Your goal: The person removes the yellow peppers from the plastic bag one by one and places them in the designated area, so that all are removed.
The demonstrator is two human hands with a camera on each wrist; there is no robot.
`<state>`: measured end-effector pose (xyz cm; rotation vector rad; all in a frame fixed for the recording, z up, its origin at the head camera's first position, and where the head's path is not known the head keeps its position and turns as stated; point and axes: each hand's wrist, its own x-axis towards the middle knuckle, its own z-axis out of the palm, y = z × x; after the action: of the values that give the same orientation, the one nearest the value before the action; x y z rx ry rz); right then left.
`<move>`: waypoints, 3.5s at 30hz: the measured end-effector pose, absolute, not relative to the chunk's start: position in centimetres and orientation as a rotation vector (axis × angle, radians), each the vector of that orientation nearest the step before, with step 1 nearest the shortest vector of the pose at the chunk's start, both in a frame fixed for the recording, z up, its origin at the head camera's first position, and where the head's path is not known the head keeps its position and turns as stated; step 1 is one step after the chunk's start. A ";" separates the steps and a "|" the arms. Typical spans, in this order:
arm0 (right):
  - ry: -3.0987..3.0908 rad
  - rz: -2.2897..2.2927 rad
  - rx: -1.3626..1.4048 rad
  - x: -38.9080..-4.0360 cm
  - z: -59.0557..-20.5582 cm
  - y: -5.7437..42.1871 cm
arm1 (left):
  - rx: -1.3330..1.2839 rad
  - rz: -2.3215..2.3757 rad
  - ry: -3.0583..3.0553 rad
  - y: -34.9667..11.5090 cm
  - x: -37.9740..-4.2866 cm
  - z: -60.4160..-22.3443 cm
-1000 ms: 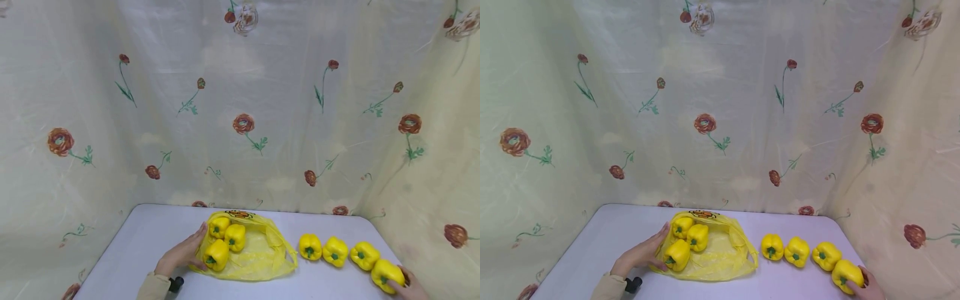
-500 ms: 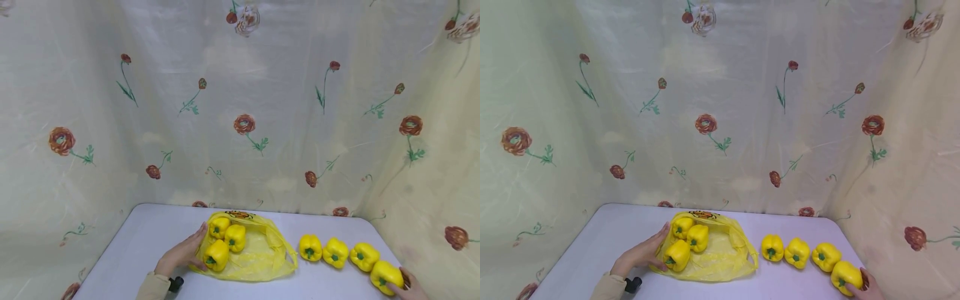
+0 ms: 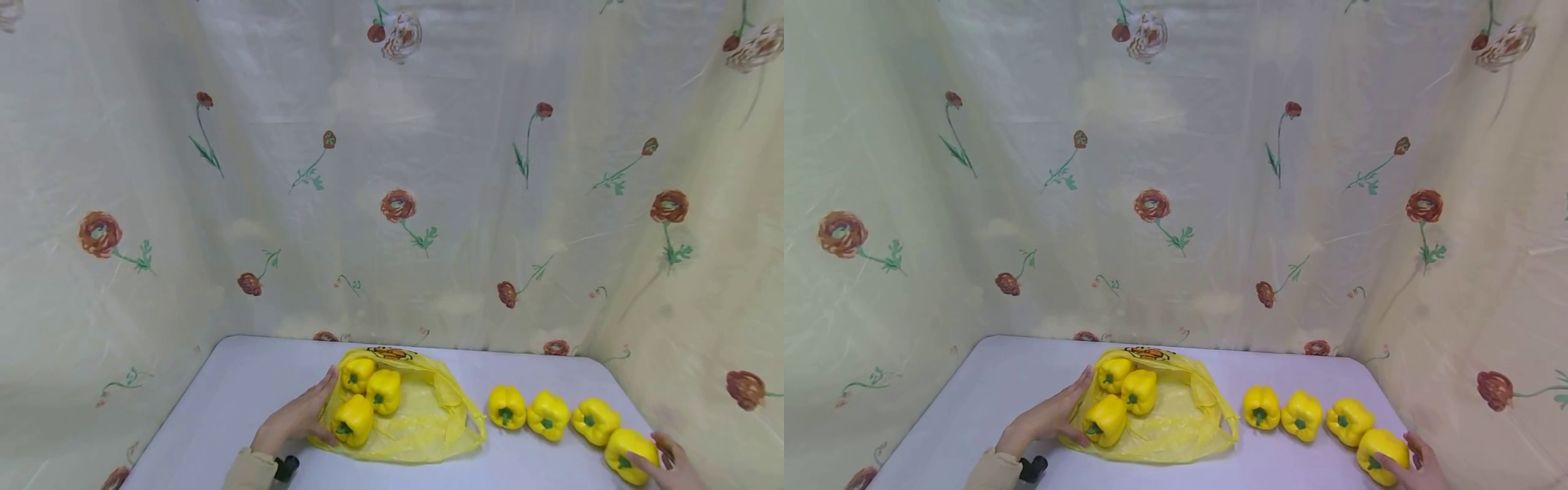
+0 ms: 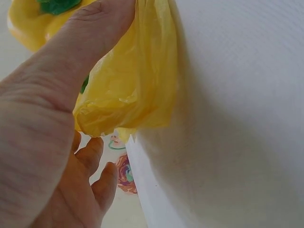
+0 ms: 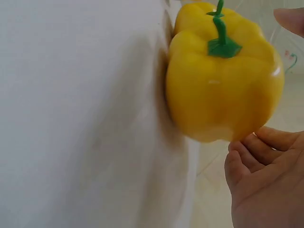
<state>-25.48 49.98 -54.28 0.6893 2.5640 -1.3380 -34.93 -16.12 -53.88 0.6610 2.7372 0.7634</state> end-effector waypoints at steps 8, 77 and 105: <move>2.631 -1.354 0.606 -25.6 -51.8 48.6 | 0.654 0.768 2.734 -16.0 -34.9 -53.7; 2.649 -1.666 -0.286 -32.7 -49.5 23.2 | 0.699 0.775 2.710 -16.2 -34.7 -53.7; 2.362 -1.750 -0.573 -31.5 -51.8 12.4 | 0.702 0.796 2.706 -16.3 -34.8 -53.5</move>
<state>-31.53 12.37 -51.76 -0.5726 2.3622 -1.7502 -34.84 -16.26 -53.53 0.7024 2.7058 0.7965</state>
